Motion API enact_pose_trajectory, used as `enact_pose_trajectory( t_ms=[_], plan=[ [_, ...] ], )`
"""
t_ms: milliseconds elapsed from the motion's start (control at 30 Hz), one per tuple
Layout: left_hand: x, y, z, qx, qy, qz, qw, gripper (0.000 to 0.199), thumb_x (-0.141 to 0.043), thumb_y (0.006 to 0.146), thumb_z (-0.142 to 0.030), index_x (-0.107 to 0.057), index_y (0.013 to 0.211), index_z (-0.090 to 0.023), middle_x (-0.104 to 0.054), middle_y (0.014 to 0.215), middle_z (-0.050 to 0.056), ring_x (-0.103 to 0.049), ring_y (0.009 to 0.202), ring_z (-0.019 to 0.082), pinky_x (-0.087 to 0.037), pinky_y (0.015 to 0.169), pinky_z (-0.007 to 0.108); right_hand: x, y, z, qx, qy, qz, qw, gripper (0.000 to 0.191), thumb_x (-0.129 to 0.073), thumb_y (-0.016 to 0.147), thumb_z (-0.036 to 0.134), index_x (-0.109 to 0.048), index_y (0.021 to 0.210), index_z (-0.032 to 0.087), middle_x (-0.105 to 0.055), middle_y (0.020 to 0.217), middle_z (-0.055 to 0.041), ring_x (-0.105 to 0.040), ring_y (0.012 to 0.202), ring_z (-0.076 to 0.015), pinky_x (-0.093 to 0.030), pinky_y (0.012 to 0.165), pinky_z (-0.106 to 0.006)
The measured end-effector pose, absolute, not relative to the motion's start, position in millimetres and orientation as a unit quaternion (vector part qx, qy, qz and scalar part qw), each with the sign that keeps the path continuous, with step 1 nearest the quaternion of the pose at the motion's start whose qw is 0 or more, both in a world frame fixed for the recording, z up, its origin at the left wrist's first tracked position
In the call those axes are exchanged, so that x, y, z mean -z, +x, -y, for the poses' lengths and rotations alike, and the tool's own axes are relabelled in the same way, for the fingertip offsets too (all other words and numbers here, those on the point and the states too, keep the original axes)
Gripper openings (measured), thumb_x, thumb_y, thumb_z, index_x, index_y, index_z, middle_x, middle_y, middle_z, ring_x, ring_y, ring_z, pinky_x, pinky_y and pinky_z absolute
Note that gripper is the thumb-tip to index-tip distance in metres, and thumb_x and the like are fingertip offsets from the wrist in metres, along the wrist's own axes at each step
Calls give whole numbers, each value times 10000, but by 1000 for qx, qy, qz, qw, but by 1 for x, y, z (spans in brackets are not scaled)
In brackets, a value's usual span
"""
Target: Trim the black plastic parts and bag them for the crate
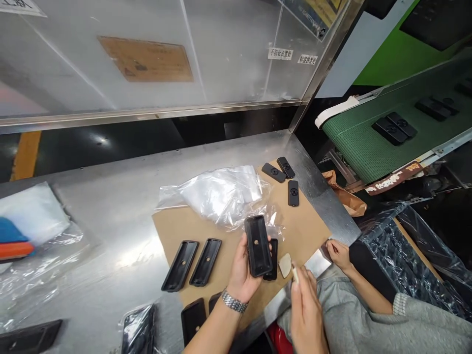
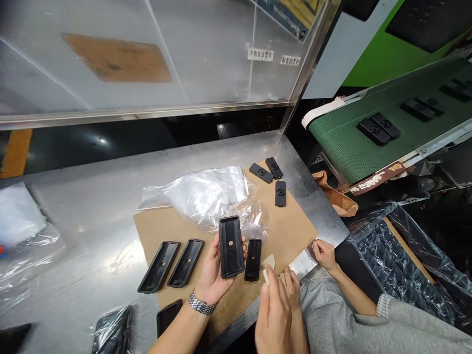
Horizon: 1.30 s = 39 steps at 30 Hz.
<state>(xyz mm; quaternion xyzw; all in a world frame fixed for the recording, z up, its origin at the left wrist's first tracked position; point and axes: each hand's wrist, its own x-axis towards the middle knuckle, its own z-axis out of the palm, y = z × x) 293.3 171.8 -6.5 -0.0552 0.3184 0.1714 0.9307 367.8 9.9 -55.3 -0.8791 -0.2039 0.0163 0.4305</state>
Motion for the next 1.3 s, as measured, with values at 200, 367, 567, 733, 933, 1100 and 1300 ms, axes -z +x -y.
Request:
enact_pose_trajectory(
  t_ms=[200,367,567,733,933,1100,1300],
  plan=[
    [8,294,-168,-171,-48,-308,934,372,-452,809,-406,-615,864,-77,-638,805,71,-599,669,137,-519,645,258,54,373,9,-23,-875,368,313,315,-421,774,475,-672,722,293,-634,696,-48,-612,791,-233,-498,684,-370],
    [6,295,-164,-179,-38,-325,928,362,-452,807,-408,-611,862,-87,-639,790,69,-595,640,138,-516,614,258,24,356,6,26,-873,429,232,325,-387,825,436,-674,862,287,-649,806,-57,-596,907,-243,-487,750,-361],
    [5,295,-163,-174,-28,-323,930,372,-453,803,-412,-610,864,-80,-640,795,83,-599,641,138,-519,615,253,-25,329,-5,14,-879,470,79,336,-398,849,348,-567,1122,250,-638,805,-72,-595,927,-230,-505,671,-283],
    [6,294,-163,-174,-22,-328,928,368,-456,805,-407,-616,850,-78,-650,794,86,-604,644,143,-524,619,259,-33,327,-12,34,-881,466,72,367,-316,880,364,-612,1051,228,-618,704,-62,-625,712,-188,-494,551,-253],
    [7,292,-165,-179,-22,-326,928,363,-457,806,-401,-620,848,-79,-653,799,85,-606,657,147,-526,639,267,-34,328,-15,44,-872,486,44,368,-321,877,352,-611,1064,223,-610,676,-69,-622,694,-194,-489,551,-254],
    [6,291,-167,-179,-26,-323,929,374,-450,809,-404,-622,831,-73,-648,785,82,-601,655,143,-522,632,257,-36,327,-17,51,-875,477,64,357,-344,871,354,-596,1095,236,-631,745,-77,-624,799,-215,-496,592,-262],
    [6,290,-168,-178,-39,-313,932,355,-473,797,-410,-619,844,-90,-645,792,78,-603,658,139,-523,631,256,-34,327,-17,42,-877,472,82,346,-369,861,366,-596,1094,251,-640,766,-79,-625,817,-221,-505,602,-270]
  ],
)
